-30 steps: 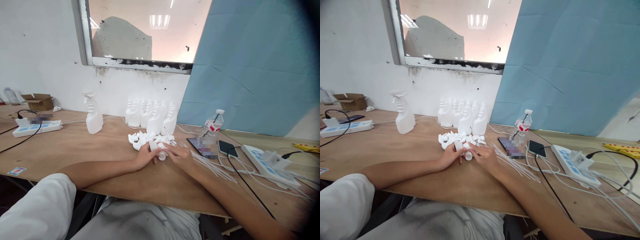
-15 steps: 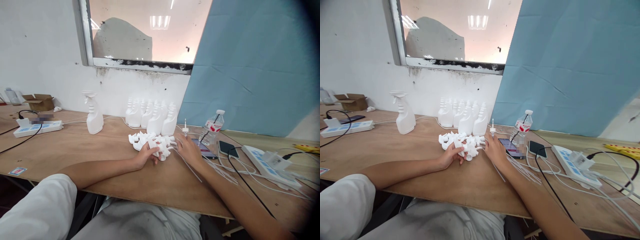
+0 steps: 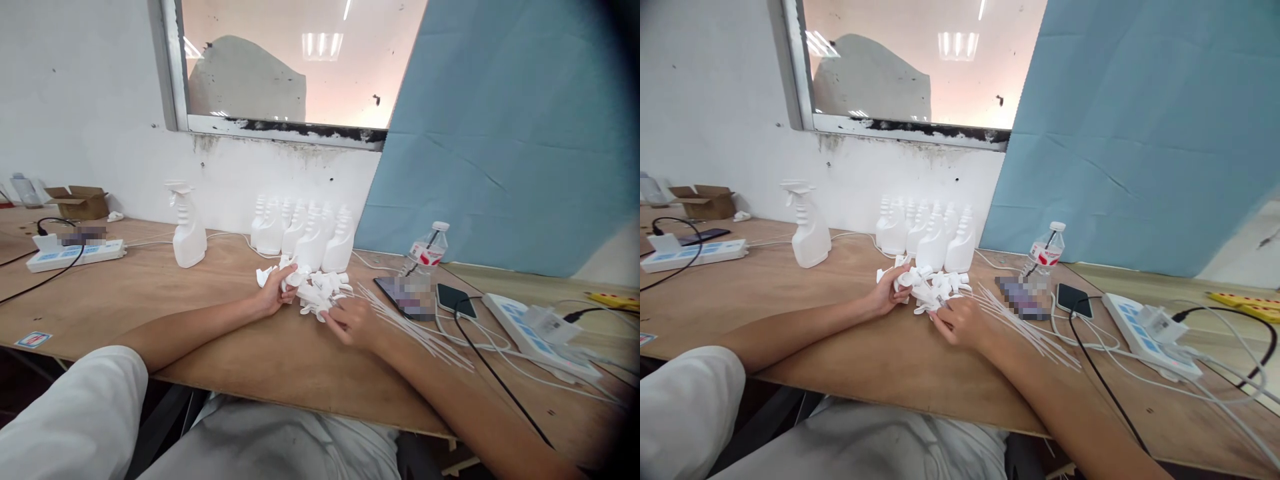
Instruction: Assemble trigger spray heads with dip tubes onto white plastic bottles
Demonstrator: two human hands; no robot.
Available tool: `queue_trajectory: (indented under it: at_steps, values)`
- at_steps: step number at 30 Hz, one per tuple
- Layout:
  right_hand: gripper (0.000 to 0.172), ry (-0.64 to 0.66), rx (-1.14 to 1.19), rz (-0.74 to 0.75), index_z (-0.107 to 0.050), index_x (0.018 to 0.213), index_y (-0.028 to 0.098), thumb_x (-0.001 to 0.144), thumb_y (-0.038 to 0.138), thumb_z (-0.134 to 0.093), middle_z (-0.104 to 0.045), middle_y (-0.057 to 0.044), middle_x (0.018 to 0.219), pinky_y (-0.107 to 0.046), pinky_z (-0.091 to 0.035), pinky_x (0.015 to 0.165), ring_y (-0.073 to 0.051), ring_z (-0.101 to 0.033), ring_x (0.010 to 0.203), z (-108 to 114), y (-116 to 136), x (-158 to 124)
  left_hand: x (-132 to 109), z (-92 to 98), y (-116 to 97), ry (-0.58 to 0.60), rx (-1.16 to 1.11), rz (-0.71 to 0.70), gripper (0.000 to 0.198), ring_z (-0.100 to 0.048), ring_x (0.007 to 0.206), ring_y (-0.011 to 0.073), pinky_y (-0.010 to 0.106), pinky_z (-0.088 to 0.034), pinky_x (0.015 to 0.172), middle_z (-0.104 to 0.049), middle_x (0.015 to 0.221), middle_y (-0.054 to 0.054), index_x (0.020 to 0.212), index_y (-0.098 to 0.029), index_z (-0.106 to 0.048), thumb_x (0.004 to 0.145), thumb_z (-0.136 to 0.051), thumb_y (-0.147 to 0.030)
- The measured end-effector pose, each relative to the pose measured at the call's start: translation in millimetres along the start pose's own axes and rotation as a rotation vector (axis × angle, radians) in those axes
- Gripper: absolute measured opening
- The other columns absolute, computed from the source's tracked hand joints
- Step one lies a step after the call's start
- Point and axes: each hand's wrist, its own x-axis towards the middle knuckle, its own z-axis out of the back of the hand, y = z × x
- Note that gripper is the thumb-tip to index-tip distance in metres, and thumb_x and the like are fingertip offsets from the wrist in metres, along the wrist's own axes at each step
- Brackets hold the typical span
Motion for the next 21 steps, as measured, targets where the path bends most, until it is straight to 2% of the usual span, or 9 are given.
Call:
queue_trajectory:
  at_steps: [4, 8, 12, 15, 16, 18, 21]
  values:
    - [0.041, 0.024, 0.045, 0.083, -0.048, 0.046, 0.018, 0.087, 0.020, -0.051, -0.039, 0.001, 0.046, -0.029, -0.018, 0.050, -0.011, -0.030, 0.047, 0.8, 6.7, 1.9, 1.2, 1.6, 1.1, -0.013, 0.100, -0.099, 0.041, -0.024, 0.032, 0.0018, 0.014, -0.010, 0.033, -0.035, 0.048, -0.009, 0.069, -0.018, -0.038, 0.075, -0.067, -0.046]
    - [0.041, 0.117, 0.221, 0.021, -0.042, 0.047, 0.018, 0.088, 0.019, -0.047, -0.037, 0.002, 0.046, -0.028, -0.020, 0.051, -0.010, -0.031, 0.047, 3.7, 7.9, 2.7, -0.1, 0.7, 4.6, -0.071, 0.245, -0.138, 0.037, -0.025, 0.034, 0.0031, 0.016, -0.014, 0.035, -0.037, 0.049, -0.009, 0.077, -0.019, -0.042, 0.075, -0.065, -0.047]
    - [0.047, 0.293, 0.496, -0.114, -0.025, 0.048, 0.018, 0.091, 0.022, -0.042, -0.023, 0.006, 0.045, -0.025, -0.022, 0.049, -0.007, -0.022, 0.044, 4.5, 6.7, 2.2, -3.6, -0.9, 1.6, -0.151, 0.571, -0.290, 0.030, -0.041, 0.047, 0.0074, 0.018, -0.031, 0.044, -0.050, 0.061, -0.005, 0.087, -0.017, -0.051, 0.071, -0.067, -0.037]
    - [0.048, 0.351, 0.607, -0.179, -0.018, 0.051, 0.019, 0.092, 0.026, -0.040, -0.017, 0.006, 0.048, -0.025, -0.019, 0.047, -0.007, -0.017, 0.045, 4.1, 5.7, 2.3, -6.7, -2.4, -0.9, -0.129, 0.746, -0.441, 0.023, -0.050, 0.063, 0.0106, 0.020, -0.040, 0.057, -0.057, 0.075, -0.001, 0.087, -0.017, -0.055, 0.072, -0.066, -0.030]
    - [0.048, 0.341, 0.620, -0.185, -0.017, 0.051, 0.019, 0.092, 0.026, -0.040, -0.017, 0.006, 0.048, -0.025, -0.019, 0.047, -0.007, -0.017, 0.045, 3.7, 6.0, 2.2, -7.3, -3.0, -0.9, -0.130, 0.746, -0.452, 0.023, -0.050, 0.064, 0.0105, 0.020, -0.040, 0.058, -0.057, 0.075, -0.001, 0.087, -0.017, -0.055, 0.072, -0.066, -0.030]
    - [0.047, 0.298, 0.624, -0.190, -0.017, 0.052, 0.019, 0.092, 0.027, -0.040, -0.017, 0.006, 0.048, -0.025, -0.020, 0.048, -0.007, -0.019, 0.044, 2.8, 7.8, 1.9, -7.6, -4.5, 0.3, -0.149, 0.644, -0.389, 0.026, -0.044, 0.054, 0.0083, 0.019, -0.036, 0.051, -0.054, 0.068, -0.003, 0.090, -0.018, -0.053, 0.073, -0.065, -0.033]
    - [0.048, 0.235, 0.636, -0.220, -0.016, 0.052, 0.020, 0.093, 0.030, -0.039, -0.017, 0.006, 0.048, -0.026, -0.020, 0.048, -0.008, -0.020, 0.044, 1.8, 11.6, 2.1, -7.1, -7.2, 3.3, -0.130, 0.376, -0.205, 0.027, -0.027, 0.038, 0.0047, 0.017, -0.019, 0.038, -0.040, 0.053, -0.008, 0.086, -0.020, -0.046, 0.076, -0.061, -0.040]
